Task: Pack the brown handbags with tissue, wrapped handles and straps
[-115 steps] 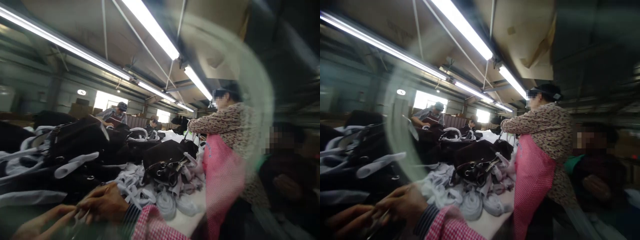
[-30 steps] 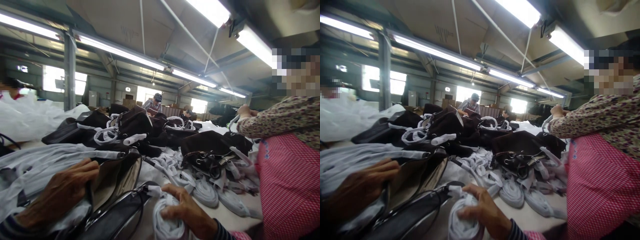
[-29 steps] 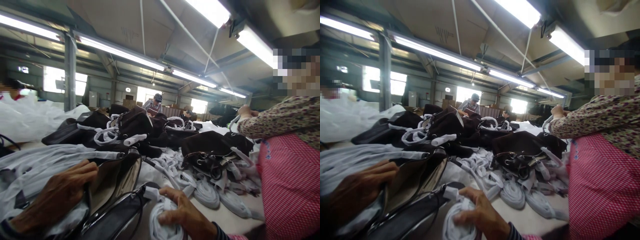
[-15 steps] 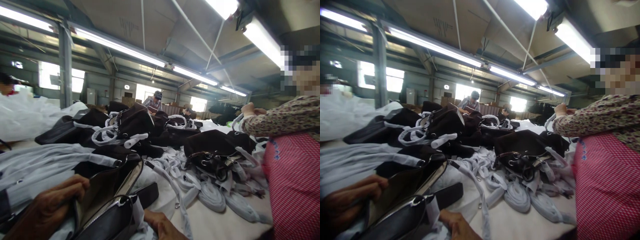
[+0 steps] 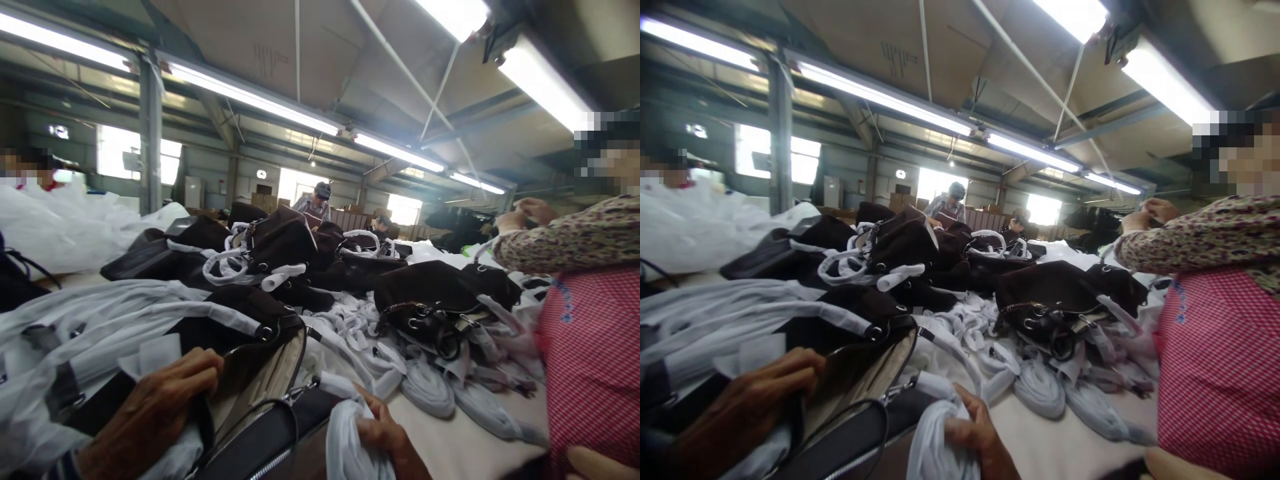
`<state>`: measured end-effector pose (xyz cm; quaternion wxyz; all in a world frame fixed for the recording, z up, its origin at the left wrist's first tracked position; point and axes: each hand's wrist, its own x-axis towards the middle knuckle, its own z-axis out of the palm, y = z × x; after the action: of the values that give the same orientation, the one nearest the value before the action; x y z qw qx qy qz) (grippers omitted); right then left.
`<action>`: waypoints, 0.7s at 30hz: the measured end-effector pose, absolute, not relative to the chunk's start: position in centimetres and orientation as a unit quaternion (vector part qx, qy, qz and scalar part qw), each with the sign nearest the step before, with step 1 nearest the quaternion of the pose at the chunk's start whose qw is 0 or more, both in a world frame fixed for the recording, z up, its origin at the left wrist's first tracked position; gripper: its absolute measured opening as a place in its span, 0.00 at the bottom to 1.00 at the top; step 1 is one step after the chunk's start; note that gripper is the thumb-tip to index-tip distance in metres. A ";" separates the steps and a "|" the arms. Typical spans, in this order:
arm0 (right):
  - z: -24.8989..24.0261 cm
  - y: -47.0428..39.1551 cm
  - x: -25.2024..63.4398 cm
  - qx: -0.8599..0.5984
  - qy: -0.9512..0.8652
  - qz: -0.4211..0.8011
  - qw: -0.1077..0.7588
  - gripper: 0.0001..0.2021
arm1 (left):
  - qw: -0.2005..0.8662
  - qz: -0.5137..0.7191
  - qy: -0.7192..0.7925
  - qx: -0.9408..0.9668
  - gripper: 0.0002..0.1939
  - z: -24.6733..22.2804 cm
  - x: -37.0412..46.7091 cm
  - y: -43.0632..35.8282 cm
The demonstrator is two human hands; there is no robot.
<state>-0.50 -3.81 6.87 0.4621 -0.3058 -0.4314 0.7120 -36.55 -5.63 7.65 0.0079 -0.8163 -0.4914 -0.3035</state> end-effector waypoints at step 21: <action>4.7 -3.0 1.5 -0.269 -0.585 0.652 0.399 0.22 | 0.053 -0.315 -0.469 -0.824 0.17 7.5 -36.6 -5.6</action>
<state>1.50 -3.05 4.69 0.3995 -0.2694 -0.5850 0.6524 -36.60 -5.57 7.52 0.0532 -0.8238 -0.4686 -0.3145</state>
